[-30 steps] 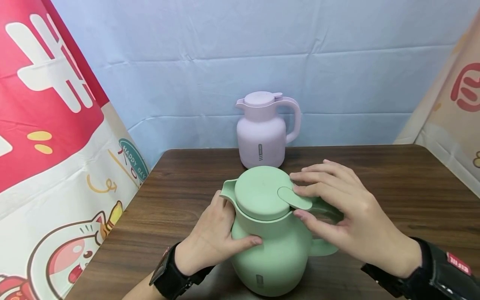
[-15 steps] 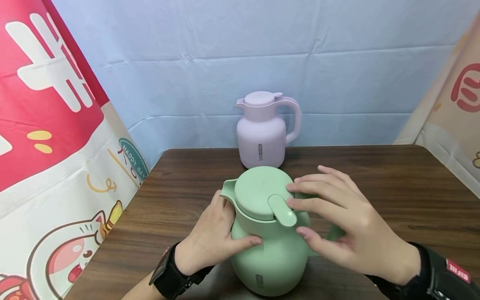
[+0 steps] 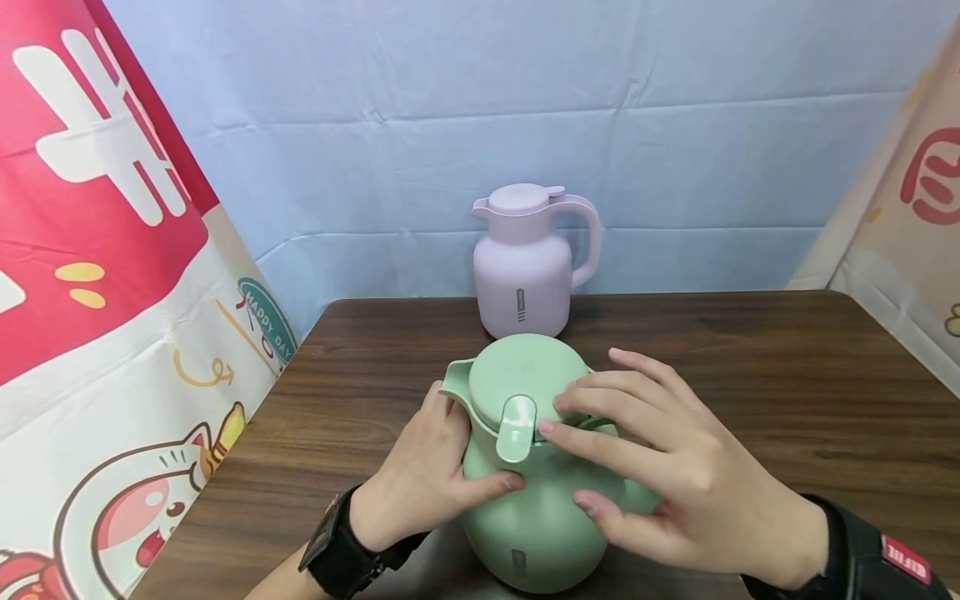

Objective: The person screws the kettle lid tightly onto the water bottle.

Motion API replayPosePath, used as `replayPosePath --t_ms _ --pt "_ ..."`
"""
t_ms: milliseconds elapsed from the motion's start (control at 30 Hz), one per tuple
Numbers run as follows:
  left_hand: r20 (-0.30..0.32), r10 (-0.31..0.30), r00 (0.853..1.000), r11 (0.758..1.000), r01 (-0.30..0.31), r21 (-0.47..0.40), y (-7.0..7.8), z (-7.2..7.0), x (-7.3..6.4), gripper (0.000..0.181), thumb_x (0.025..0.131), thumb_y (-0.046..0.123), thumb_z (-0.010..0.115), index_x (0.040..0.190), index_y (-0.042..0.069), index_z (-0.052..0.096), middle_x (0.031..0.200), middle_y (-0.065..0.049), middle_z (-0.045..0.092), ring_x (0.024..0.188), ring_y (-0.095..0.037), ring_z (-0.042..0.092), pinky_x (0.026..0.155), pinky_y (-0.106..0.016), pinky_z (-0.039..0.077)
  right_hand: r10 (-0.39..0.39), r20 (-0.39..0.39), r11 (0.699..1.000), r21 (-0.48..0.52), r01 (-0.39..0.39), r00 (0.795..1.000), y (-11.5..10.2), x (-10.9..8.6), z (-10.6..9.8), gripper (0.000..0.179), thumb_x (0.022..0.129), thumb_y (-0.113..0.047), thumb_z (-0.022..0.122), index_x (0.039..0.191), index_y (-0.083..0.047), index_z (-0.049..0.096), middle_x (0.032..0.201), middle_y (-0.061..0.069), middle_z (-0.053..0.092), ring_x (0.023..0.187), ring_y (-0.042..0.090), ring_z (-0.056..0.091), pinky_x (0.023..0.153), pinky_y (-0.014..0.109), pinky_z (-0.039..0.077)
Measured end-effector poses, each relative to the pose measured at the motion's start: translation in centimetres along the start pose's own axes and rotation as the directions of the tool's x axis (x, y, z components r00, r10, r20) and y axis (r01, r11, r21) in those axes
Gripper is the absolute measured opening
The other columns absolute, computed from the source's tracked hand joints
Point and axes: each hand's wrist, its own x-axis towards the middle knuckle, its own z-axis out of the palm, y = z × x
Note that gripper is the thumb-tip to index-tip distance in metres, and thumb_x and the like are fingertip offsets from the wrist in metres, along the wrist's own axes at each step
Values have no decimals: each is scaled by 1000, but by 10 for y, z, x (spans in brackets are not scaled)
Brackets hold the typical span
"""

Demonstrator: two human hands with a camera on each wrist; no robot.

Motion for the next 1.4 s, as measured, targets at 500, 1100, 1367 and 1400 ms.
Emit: replayPosePath --t_ms 500,1100,1367,1400 --pt "-27 37 999 999 -37 15 -1 2 0 97 67 61 76 140 13 35 132 -1 42 100 -16 46 79 -27 42 -91 15 995 -38 92 996 0 8 11 35 92 -26 61 102 7 68 101 21 66 93 33 61 99 56 31" --pt "-1 -3 1000 1000 3 -13 1 0 -1 96 70 61 73 143 15 30 137 1 39 99 -14 45 80 -26 41 -65 158 993 -93 80 985 -4 22 10 37 91 -29 60 110 2 67 109 15 66 101 31 59 98 58 31" --pt "-19 19 1000 1000 -19 -4 0 0 0 98 70 62 72 144 14 29 137 1 39 102 -14 45 82 -27 42 1 293 989 -143 43 956 -8 35 7 43 93 -32 55 119 1 63 120 12 62 110 30 56 102 54 27" --pt "-18 21 1000 1000 -21 1 0 0 1 99 70 62 72 144 14 28 136 0 39 102 -14 45 82 -27 42 13 318 987 -157 39 948 -9 38 7 43 94 -33 54 120 0 62 121 12 61 111 29 55 103 53 26"
